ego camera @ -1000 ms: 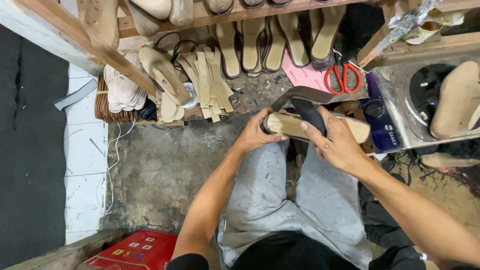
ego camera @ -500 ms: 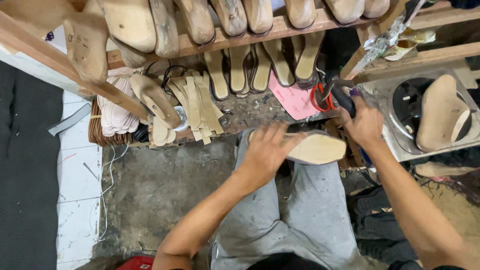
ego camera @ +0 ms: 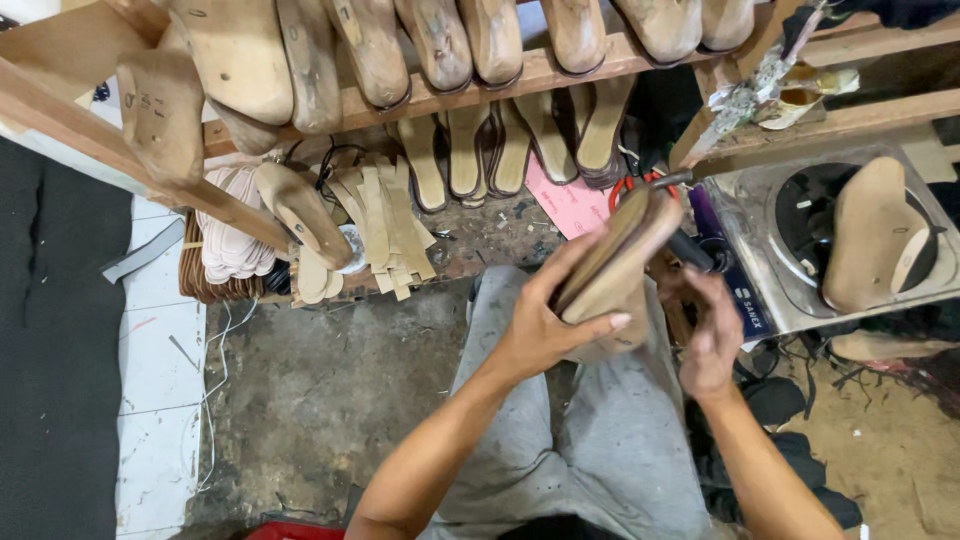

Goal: The person picks wooden shoe lasts from a rack and fits brown insoles onto them, pressing the insole into place on the last by hand. They place the fitted lasts back onto the rack shelves and repeat the process with additional lasts.

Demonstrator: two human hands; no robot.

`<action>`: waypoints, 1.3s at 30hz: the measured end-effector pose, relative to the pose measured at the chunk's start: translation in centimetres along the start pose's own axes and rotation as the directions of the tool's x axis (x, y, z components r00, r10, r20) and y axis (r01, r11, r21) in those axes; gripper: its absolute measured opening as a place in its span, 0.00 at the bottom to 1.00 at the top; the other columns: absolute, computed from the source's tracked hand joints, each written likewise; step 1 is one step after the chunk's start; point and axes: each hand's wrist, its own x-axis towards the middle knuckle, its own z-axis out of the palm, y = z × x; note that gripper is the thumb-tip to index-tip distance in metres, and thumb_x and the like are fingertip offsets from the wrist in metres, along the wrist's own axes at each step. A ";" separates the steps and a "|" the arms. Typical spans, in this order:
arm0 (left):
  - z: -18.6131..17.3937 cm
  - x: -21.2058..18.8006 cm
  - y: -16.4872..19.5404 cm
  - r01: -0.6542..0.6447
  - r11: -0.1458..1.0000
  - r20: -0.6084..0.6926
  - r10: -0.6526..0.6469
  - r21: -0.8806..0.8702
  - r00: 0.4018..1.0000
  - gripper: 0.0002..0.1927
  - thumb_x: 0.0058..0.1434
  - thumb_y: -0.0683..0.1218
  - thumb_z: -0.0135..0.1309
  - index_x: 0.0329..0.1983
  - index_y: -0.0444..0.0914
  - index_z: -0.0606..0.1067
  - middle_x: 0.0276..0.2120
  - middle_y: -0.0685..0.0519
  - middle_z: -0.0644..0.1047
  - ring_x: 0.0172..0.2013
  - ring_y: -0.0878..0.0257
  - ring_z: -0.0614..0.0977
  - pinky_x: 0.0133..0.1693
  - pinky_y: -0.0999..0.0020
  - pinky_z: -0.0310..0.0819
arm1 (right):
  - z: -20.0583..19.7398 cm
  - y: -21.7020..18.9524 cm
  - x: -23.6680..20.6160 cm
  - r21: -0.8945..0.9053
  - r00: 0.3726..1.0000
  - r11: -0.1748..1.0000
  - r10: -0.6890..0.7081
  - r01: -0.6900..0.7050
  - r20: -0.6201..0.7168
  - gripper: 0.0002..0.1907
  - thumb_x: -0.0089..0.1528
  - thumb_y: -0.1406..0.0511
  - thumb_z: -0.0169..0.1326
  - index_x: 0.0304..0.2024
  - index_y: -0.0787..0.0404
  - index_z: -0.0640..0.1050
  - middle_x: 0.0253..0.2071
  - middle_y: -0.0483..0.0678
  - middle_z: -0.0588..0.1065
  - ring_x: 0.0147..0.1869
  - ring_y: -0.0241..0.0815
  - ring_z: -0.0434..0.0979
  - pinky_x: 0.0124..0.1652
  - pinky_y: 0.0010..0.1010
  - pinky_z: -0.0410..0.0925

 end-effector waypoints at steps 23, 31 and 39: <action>6.1 5.0 11.4 0.324 0.522 0.408 0.050 -0.789 0.912 0.50 0.58 0.47 0.65 0.78 0.33 0.52 0.61 0.34 0.70 0.54 0.44 0.79 0.56 0.48 0.76 | 2.3 -12.9 -4.9 -0.422 0.908 0.858 -0.387 0.293 -0.157 0.50 0.58 0.69 0.62 0.76 0.50 0.49 0.58 0.65 0.63 0.55 0.61 0.69 0.53 0.49 0.67; 4.9 8.0 7.9 -0.046 0.974 0.014 0.050 -0.220 0.999 0.49 0.70 0.60 0.52 0.82 0.39 0.40 0.80 0.42 0.50 0.77 0.49 0.59 0.74 0.54 0.53 | -1.6 -13.4 1.6 -0.500 0.843 0.862 -0.330 0.084 -0.426 0.43 0.58 0.70 0.63 0.71 0.71 0.57 0.65 0.61 0.64 0.69 0.56 0.66 0.67 0.47 0.63; 0.3 -4.5 -3.2 0.408 0.478 -0.314 -0.267 0.778 0.911 0.45 0.58 0.48 0.59 0.76 0.43 0.52 0.72 0.33 0.52 0.69 0.37 0.56 0.65 0.42 0.49 | -12.2 -14.8 17.0 -0.137 0.817 0.984 -0.172 0.115 -0.551 0.41 0.70 0.70 0.61 0.79 0.68 0.54 0.71 0.54 0.65 0.72 0.44 0.68 0.70 0.34 0.65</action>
